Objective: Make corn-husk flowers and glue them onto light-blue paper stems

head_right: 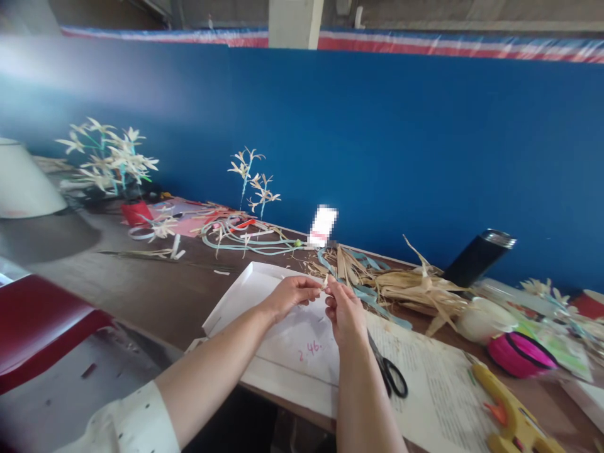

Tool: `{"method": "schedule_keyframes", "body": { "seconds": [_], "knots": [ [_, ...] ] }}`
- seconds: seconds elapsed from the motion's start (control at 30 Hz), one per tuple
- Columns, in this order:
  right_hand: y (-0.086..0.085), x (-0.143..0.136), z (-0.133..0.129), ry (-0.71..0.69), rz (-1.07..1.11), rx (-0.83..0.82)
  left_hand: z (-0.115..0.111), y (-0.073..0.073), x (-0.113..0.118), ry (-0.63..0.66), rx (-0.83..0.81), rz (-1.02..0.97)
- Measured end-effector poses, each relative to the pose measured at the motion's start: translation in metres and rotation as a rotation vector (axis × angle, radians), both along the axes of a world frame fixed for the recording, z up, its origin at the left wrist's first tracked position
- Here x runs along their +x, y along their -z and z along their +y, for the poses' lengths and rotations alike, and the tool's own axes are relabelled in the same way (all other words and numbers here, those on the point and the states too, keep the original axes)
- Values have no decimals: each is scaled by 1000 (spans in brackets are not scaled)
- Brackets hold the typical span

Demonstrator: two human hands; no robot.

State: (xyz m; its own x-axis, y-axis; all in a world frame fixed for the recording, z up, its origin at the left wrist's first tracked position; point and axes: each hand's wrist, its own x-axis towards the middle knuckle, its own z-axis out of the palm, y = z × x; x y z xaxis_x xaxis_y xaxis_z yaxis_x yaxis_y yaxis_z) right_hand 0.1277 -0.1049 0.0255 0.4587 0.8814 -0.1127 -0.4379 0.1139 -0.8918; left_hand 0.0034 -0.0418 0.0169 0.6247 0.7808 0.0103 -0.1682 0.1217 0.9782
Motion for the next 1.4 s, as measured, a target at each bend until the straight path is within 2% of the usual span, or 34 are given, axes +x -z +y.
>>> {"method": "schedule_keyframes", "body": {
  "seconds": [0.63,1.13,1.27,1.4],
  "knots": [
    [6,2,2,27,-6,23,-1,-3,-1,-29,-37,-7],
    [9,-5,3,-18,-2,48,0,-1,2,8,-95,-136],
    [4,-3,2,-23,3,56,1,-1,3,-29,-139,-125],
    [-7,3,-6,42,7,32,1,-1,2,-35,-158,-128]
  ]
}}
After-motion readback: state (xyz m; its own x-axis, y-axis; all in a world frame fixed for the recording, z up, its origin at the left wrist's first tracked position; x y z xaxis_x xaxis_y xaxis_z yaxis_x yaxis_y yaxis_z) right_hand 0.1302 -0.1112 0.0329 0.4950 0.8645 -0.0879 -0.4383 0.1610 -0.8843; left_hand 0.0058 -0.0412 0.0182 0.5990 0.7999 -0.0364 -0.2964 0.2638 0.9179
